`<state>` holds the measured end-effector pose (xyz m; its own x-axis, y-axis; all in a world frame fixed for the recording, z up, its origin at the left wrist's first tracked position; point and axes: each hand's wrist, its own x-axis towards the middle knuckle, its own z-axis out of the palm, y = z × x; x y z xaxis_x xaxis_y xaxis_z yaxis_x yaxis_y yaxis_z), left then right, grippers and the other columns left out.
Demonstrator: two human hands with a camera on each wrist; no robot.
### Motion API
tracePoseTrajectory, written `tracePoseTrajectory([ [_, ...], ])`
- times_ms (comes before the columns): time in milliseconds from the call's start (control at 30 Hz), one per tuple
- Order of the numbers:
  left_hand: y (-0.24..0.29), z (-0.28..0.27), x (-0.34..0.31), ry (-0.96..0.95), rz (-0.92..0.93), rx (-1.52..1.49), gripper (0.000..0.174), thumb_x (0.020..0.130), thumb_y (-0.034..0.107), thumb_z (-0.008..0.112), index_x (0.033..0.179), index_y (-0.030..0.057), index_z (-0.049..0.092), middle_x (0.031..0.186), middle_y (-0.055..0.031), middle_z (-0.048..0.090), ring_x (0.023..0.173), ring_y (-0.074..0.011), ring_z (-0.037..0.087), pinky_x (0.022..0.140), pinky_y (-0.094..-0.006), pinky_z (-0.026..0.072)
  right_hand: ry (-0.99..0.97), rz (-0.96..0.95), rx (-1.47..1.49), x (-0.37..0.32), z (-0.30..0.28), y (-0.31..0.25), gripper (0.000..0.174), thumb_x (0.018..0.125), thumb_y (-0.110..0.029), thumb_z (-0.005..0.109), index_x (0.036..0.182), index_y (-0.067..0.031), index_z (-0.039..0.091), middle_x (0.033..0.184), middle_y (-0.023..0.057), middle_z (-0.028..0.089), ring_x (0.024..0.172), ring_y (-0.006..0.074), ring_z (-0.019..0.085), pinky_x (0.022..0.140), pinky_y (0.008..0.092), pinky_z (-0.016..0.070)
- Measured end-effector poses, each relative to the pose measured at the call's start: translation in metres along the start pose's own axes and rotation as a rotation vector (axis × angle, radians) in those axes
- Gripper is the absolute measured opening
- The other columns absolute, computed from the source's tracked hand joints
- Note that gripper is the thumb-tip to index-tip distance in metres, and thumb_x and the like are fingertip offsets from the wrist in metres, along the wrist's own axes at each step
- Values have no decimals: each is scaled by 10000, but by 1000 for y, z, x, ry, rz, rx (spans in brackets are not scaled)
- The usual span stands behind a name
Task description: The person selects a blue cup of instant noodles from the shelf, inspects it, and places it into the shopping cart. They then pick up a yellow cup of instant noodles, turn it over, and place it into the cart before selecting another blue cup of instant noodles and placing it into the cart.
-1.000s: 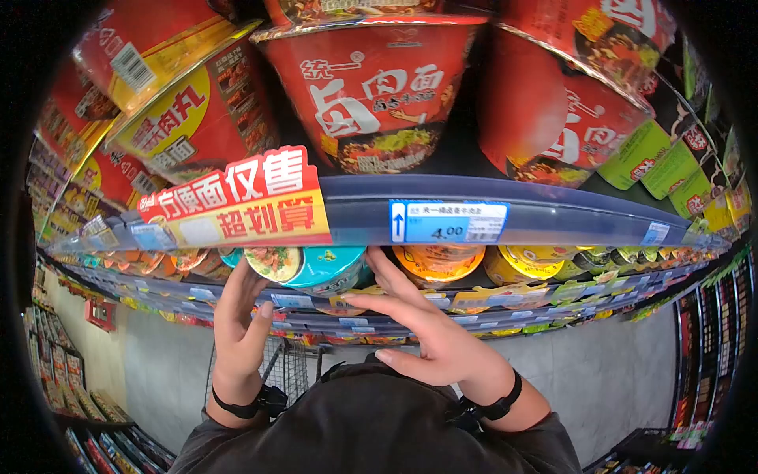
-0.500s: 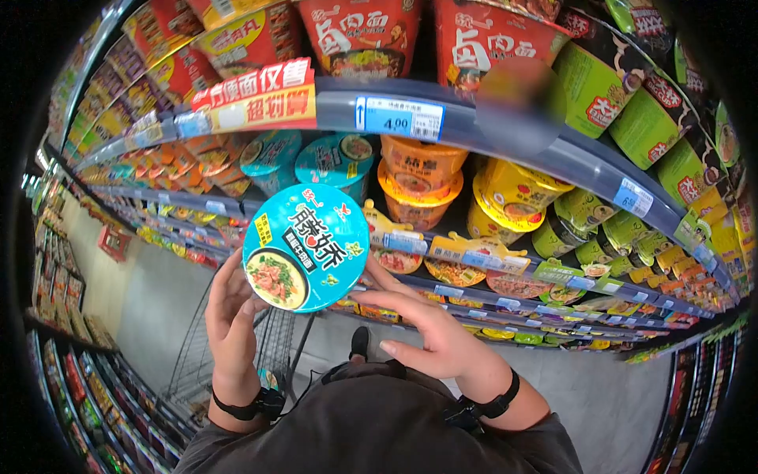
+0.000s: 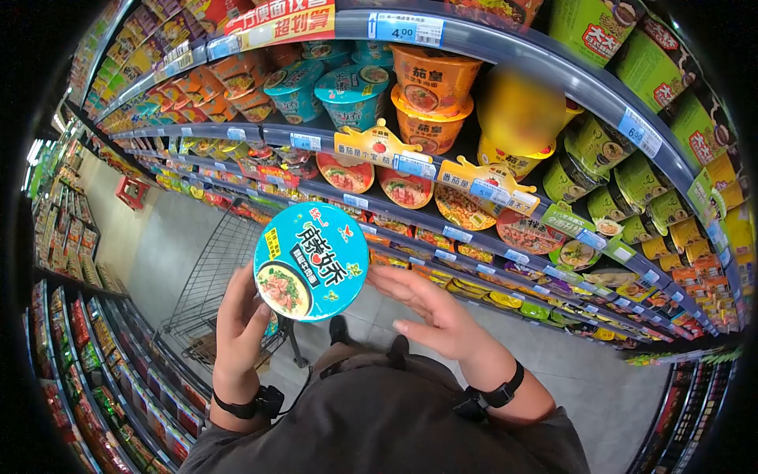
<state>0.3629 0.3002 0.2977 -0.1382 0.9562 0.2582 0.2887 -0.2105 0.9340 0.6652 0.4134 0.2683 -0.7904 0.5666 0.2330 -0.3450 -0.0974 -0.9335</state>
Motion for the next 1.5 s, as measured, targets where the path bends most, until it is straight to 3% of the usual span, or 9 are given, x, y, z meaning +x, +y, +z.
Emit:
tracePoseTrajectory([
  [233, 4, -30, -40, 46, 17, 81, 656, 872, -77, 567, 1514, -8, 454, 1251, -163, 551, 1177, -259, 591, 929, -345, 564, -98, 63, 72, 6, 38, 10, 717, 985, -34, 573, 1607, 29, 222, 1660, 219, 302, 1554, 339, 279, 1267, 483, 210],
  [367, 11, -70, -67, 127, 22, 146, 656, 873, -85, 583, 1512, -6, 457, 1256, -166, 556, 1179, -263, 594, 940, -359, 561, -148, 104, 175, 42, 68, 33, 738, 973, -49, 591, 1608, 25, 222, 1658, 224, 297, 1551, 338, 284, 1271, 503, 200],
  [467, 11, -111, -104, 184, -37, 193, 639, 889, -85, 589, 1509, -8, 455, 1268, -173, 558, 1185, -281, 600, 1002, -388, 545, -217, 161, 205, 73, 108, 53, 754, 961, -60, 604, 1608, 21, 227, 1647, 224, 317, 1542, 337, 304, 1269, 503, 210],
  [767, 3, -220, -228, 401, -245, 206, 626, 908, -18, 600, 1517, -11, 457, 1235, -128, 563, 1187, -240, 590, 1006, -369, 511, -526, 346, 200, 147, 236, 116, 756, 961, -78, 600, 1612, 20, 229, 1645, 210, 331, 1534, 343, 325, 1254, 501, 244],
  [800, 0, -231, -241, 416, -207, 231, 632, 908, -46, 623, 1516, -3, 455, 1249, -157, 567, 1141, -274, 620, 997, -381, 537, -554, 377, 203, 154, 250, 123, 762, 960, -82, 600, 1615, 21, 224, 1646, 206, 331, 1532, 343, 329, 1253, 500, 247],
  [1100, -26, -302, -336, 506, -264, 286, 636, 897, 8, 655, 1504, -25, 468, 1206, -186, 597, 1084, -290, 621, 979, -384, 513, -820, 487, 100, 199, 351, 173, 839, 964, -97, 603, 1644, 13, 125, 1688, 189, 248, 1540, 330, 314, 1249, 478, 255],
  [1400, -57, -331, -358, 533, -298, 205, 618, 906, 32, 656, 1497, -19, 480, 1256, -175, 600, 1091, -275, 627, 999, -382, 497, -771, 680, 46, 218, 378, 199, 821, 982, -150, 627, 1642, 1, 163, 1682, 153, 280, 1533, 312, 328, 1242, 462, 279],
  [1467, -62, -335, -353, 512, -349, 185, 584, 927, 28, 609, 1500, 5, 497, 1411, -184, 551, 1242, -289, 601, 1042, -389, 497, -746, 709, 29, 221, 378, 199, 820, 981, -155, 631, 1641, 1, 171, 1677, 152, 292, 1525, 310, 343, 1240, 457, 284],
  [1500, -65, -336, -351, 514, -352, 181, 584, 927, 28, 609, 1500, 5, 497, 1411, -184, 551, 1242, -289, 601, 1042, -389, 497, -725, 725, 22, 224, 379, 200, 819, 979, -160, 635, 1640, 1, 179, 1672, 151, 304, 1517, 307, 358, 1238, 452, 289],
])
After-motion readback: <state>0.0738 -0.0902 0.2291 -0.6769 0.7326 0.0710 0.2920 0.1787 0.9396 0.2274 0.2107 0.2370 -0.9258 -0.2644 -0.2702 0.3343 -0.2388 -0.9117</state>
